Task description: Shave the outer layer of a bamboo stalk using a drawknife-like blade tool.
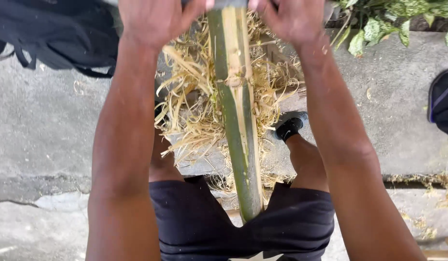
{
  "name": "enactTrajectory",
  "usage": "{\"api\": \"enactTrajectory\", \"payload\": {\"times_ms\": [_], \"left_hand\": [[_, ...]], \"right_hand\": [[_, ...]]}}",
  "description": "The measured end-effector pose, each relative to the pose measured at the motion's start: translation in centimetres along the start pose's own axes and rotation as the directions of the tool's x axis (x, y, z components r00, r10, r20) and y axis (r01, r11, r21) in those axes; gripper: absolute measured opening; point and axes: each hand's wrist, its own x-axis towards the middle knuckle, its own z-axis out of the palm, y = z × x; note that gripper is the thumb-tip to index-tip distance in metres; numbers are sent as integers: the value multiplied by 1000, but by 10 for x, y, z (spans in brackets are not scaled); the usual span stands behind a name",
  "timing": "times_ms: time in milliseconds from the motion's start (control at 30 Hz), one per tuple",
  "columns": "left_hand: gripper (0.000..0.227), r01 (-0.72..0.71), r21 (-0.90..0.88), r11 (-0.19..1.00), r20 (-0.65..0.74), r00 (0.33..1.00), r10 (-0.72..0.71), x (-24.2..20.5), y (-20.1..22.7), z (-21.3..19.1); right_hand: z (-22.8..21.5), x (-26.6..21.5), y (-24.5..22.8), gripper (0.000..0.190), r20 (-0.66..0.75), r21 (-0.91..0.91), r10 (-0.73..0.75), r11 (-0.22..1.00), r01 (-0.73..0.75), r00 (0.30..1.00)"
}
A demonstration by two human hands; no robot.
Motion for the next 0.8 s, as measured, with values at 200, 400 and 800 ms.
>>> {"api": "enactTrajectory", "payload": {"times_ms": [200,400,800], "left_hand": [[68,214,-108,971,596,796,-109,-42,57,-32],[46,36,-106,994,-7,999,-37,-36,16,18],[60,100,-67,993,347,935,-71,-20,50,-20]], "right_hand": [[-16,-51,-73,59,106,-334,113,940,-72,988],[-16,-30,-35,53,44,-349,-52,935,64,998],[-29,-49,-84,64,107,-218,153,968,-127,982]]}}
